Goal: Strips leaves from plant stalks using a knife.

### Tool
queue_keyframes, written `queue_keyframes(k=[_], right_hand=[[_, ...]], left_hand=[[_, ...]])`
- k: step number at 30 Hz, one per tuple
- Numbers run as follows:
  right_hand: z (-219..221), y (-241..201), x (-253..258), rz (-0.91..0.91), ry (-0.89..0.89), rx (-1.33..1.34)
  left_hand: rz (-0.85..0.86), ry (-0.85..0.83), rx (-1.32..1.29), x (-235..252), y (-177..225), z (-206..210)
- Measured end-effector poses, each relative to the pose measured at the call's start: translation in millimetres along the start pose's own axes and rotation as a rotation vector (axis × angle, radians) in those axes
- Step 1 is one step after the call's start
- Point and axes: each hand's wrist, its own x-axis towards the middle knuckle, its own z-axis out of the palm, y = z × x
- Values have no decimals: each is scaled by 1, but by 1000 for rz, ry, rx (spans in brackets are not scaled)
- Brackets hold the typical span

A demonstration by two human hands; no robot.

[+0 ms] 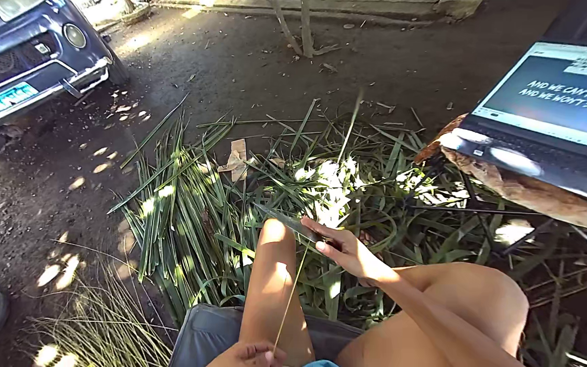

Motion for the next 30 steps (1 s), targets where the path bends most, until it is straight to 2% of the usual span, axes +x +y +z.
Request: queue_keyframes(k=[1, 4, 7, 11, 14, 19, 23, 26, 30], right_hand=[[3, 1, 0, -38, -2, -19], [11, -1, -1, -115, -27, -60], [19, -5, -4, -135, -51, -89], [26, -4, -12, -125, -67, -148], [28, -5, -14, -138, -55, -166], [34, -7, -16, -76, -7, -243], [22, -12, -8, -17, 94, -225], [14, -15, -8, -24, 30, -117], [33, -13, -15, -41, -63, -86]], left_hand=[[22, 32, 0, 7, 9, 4], [119, 271, -25, 36, 50, 28], [280, 467, -67, 72, 80, 43], [476, 682, 15, 100, 99, 49], [486, 770, 78, 103, 102, 52], [460, 794, 98, 99, 100, 54], [437, 702, 75, 90, 96, 57], [462, 648, -72, 90, 90, 57], [382, 671, -322, 95, 99, 62]])
